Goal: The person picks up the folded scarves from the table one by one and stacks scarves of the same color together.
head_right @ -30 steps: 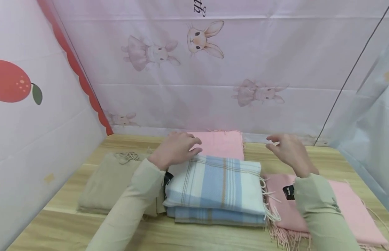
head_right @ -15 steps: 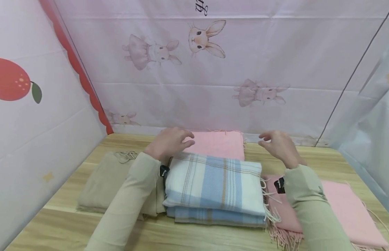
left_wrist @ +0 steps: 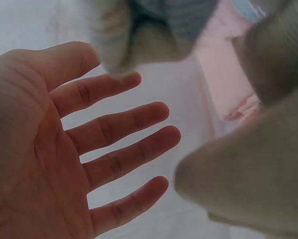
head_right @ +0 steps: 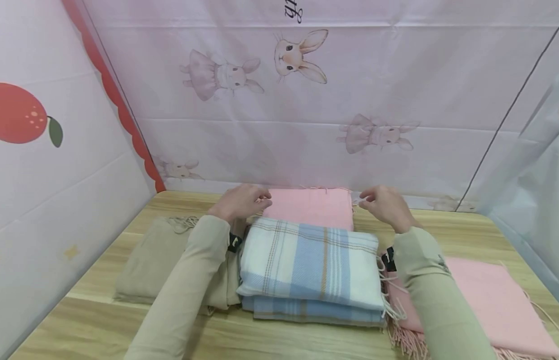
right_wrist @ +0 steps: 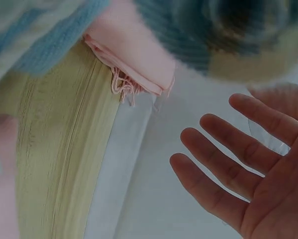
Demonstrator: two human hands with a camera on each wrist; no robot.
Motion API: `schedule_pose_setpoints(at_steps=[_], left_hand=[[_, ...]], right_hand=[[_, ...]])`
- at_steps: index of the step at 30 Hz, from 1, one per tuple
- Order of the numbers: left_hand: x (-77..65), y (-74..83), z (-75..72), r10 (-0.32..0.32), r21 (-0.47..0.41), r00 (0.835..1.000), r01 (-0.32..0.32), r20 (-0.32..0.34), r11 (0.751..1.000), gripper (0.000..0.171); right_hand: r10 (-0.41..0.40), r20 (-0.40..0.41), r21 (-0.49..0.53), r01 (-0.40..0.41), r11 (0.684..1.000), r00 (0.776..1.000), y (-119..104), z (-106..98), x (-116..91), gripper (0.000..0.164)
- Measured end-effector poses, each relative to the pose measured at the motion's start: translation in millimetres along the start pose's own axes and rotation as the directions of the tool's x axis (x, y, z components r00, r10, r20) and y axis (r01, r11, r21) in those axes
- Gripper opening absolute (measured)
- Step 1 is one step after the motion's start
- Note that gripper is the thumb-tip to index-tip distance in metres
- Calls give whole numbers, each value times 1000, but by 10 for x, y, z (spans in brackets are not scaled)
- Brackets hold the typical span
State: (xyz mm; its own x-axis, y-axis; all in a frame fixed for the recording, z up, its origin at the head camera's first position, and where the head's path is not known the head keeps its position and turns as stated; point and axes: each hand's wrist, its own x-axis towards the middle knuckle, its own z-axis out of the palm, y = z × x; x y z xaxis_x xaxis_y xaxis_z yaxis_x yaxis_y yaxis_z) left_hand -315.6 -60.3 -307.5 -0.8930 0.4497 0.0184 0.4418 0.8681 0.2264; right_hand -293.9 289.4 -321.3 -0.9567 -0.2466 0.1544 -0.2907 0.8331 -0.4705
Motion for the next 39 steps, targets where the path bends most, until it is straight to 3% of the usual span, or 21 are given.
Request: schedule_pose_setpoints(at_steps=[12, 16, 26, 32, 39], left_hand=[[63, -86, 73, -27, -59, 1000, 27, -2, 998, 40], [90, -86, 82, -25, -95, 999, 27, 20, 995, 42], [168, -189, 107, -35, -159, 998, 43, 54, 986, 43], [219, -261, 145, -44, -237, 995, 65, 93, 969, 46], [272, -318, 201, -43, -321, 991, 83, 129, 943, 48]], right_hand=[[-15, 30, 71, 13, 997, 999, 8, 105, 130, 34], [-17, 74, 120, 8, 993, 997, 57, 123, 168, 34], [-9, 179, 132, -15, 991, 984, 113, 129, 258, 42], [10, 257, 181, -58, 982, 966, 131, 146, 312, 48], [55, 369, 251, -157, 955, 928, 157, 144, 367, 55]])
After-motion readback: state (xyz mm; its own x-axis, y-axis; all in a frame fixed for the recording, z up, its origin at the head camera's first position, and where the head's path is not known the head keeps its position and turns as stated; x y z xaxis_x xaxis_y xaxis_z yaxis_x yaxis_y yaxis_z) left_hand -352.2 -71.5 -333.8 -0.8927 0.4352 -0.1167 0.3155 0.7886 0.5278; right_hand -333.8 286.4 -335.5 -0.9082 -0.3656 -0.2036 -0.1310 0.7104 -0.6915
